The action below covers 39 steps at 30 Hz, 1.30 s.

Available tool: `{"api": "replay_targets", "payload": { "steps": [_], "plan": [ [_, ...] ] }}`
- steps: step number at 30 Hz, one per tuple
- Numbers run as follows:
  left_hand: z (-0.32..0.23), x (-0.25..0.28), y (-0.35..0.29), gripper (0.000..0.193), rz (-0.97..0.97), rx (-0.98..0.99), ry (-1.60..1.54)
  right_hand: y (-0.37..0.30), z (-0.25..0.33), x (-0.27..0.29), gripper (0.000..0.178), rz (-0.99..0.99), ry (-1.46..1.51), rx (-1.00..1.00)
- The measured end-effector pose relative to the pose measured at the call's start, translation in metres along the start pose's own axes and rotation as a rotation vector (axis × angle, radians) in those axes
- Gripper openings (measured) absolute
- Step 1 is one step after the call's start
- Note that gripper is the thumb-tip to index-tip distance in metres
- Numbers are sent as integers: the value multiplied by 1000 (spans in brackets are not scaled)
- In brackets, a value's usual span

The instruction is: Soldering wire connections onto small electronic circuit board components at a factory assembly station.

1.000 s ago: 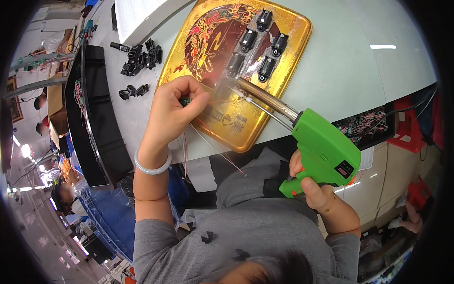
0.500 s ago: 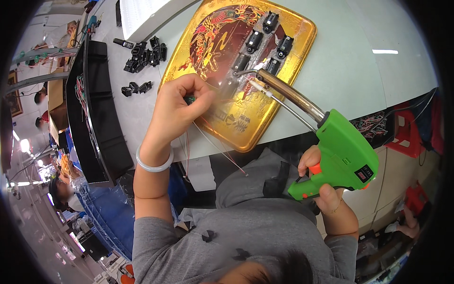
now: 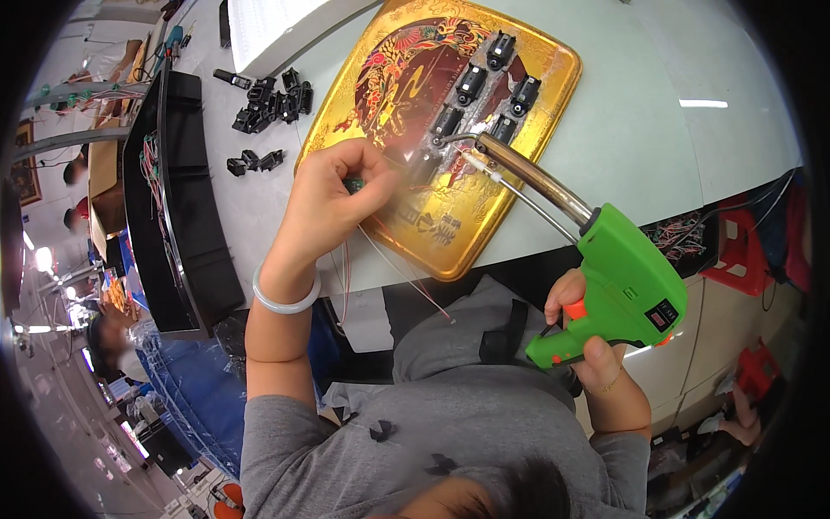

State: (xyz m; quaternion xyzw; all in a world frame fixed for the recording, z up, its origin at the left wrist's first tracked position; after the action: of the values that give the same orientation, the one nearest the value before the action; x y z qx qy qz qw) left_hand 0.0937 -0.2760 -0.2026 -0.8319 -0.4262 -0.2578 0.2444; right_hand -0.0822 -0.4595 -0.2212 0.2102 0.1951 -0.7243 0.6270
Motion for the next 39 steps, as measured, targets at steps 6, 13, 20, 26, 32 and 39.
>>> {"api": "replay_targets", "payload": {
  "steps": [6, 13, 20, 26, 32, 39],
  "plan": [
    [1, -1, 0, 12, 10, -33, -37, 0, 1, 0, 50, -16, 6, -5],
    [-14, -2, -4, 8, 130, -176, 38, -2, 1, 2, 54, -21, 71, -49],
    [-22, 1, -14, 12, 40, -239, 131, -5, 1, 4, 63, -32, 107, -96],
    [-59, 17, -42, 14, -436, -482, 762, -2, 2, 3, 63, -69, 91, -117],
    [-60, 11, -59, 15, -691, -524, 953, 1, 3, 0, 61, -78, 56, -116],
    [-34, 10, -40, 12, -456, -373, 610, 5, 0, -1, 54, -75, 20, -107]
  ]
}}
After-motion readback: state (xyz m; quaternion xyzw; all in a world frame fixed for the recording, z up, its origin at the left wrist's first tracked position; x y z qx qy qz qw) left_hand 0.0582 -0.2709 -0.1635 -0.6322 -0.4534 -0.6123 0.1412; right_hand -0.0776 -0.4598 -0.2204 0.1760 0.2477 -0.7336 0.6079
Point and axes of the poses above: each hand's wrist, its own y-axis towards the middle knuckle, its own x-axis out of the back of the hand, z = x × y, the point moved 8 cm from there along y, towards the middle knuckle, and after that the axes turned 13 degrees about y, right-handed, at the moved point
